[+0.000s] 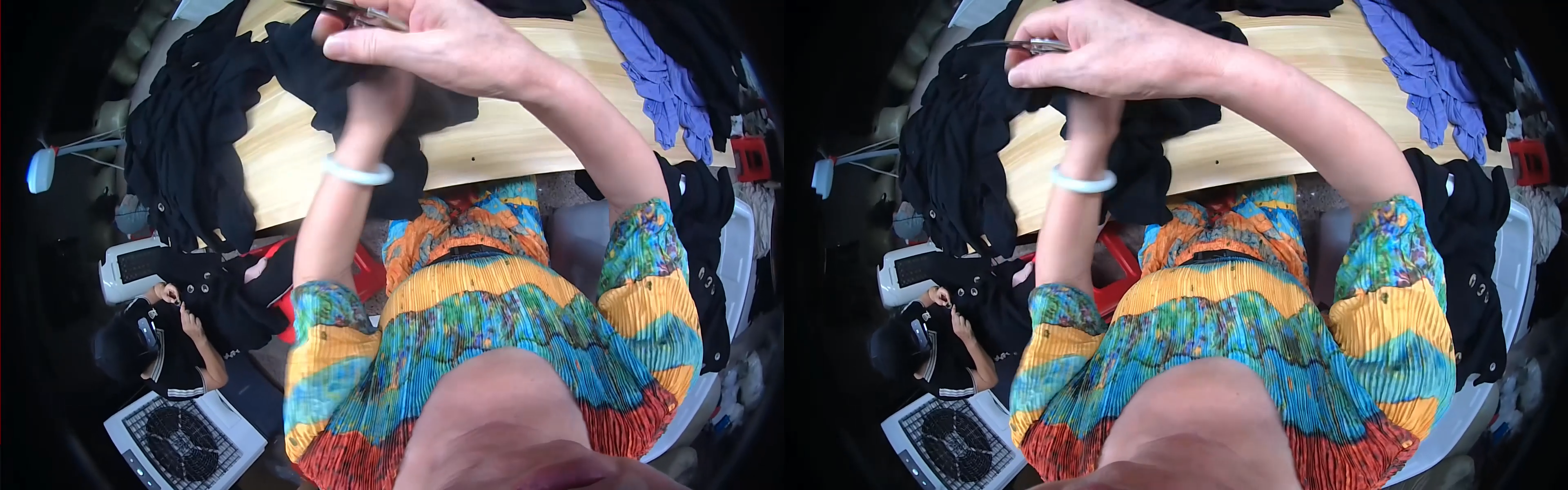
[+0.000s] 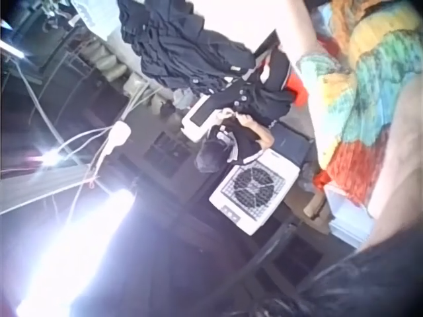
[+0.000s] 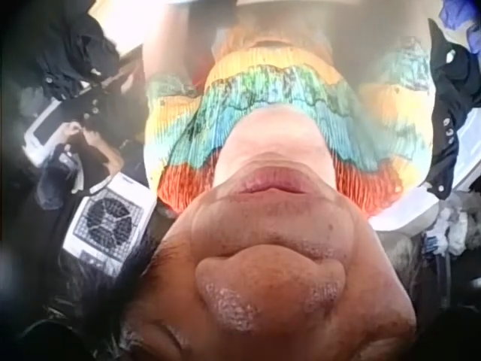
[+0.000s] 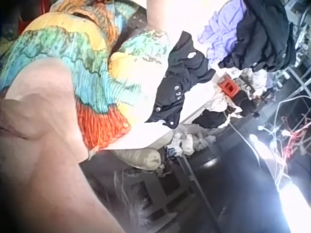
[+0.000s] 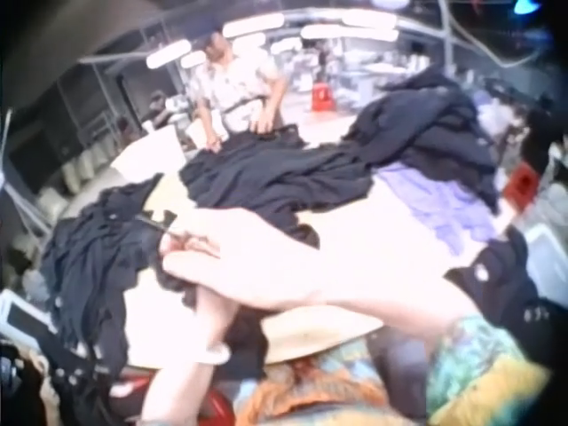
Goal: Inspecting black garments for quality control, checking buttons, and trimming loose threads with clippers.
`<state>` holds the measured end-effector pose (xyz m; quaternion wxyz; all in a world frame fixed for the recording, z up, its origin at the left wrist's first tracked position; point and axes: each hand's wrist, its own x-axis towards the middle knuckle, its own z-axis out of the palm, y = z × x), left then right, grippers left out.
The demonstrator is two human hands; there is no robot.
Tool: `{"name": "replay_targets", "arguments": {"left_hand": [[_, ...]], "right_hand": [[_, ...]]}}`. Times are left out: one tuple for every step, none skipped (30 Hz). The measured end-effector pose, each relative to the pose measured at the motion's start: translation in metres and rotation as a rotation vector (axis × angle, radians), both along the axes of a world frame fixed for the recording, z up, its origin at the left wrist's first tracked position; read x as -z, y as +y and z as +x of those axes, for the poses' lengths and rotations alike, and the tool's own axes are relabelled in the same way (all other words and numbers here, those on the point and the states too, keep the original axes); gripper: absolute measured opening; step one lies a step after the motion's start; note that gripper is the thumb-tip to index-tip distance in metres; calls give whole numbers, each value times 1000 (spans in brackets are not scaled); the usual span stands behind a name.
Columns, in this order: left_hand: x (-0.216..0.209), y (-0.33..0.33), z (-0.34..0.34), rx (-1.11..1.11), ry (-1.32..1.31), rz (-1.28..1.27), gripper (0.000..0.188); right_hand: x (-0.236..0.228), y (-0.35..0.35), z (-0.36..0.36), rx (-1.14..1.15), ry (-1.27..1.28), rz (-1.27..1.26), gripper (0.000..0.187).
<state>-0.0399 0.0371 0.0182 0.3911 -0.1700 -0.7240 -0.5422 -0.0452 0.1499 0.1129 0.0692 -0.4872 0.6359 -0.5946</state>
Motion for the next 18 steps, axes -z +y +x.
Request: {"name": "replay_targets", "arguments": {"left_hand": [[-3,-21,-2,25,-157,32,16],[6,-59,5,150,-351,296,20],[-6,-74,14,296,-582,689,29],[-7,-95,19,335,-604,731,38],[-6,-112,25,260,-627,756,45],[-6,-132,36,226,-644,795,50],[4,-145,40,175,-673,835,50],[13,-156,47,113,-698,874,50],[14,-165,59,85,-721,911,48],[24,-167,60,73,-750,913,48],[24,-170,68,39,-765,909,48],[25,-174,71,48,-769,912,48],[26,-178,73,39,-765,916,48],[27,-180,74,61,-782,901,48],[23,-180,74,84,-795,880,47],[21,-178,72,45,-803,809,49],[19,-182,69,44,-798,808,49],[15,-187,68,-14,-897,698,49]], "right_hand": [[-7,11,1,101,-203,78,25],[-14,14,5,151,-405,142,25],[-1,25,-5,298,-479,102,26],[38,33,-31,304,-596,-167,22],[70,59,-51,480,-119,216,15],[98,64,-58,507,-128,182,20],[128,67,-61,550,-137,162,25],[150,66,-56,547,-208,356,27],[181,61,-55,429,-271,308,30],[198,57,-48,443,-178,351,35],[209,47,-47,444,-182,399,39],[213,37,-46,449,-185,452,43],[216,30,-46,447,-172,494,45],[218,25,-45,446,-157,535,47],[232,19,-49,472,-96,492,44],[236,18,-51,399,-160,491,42],[240,19,-54,328,-223,492,40],[236,18,-53,302,-197,500,34]]}}
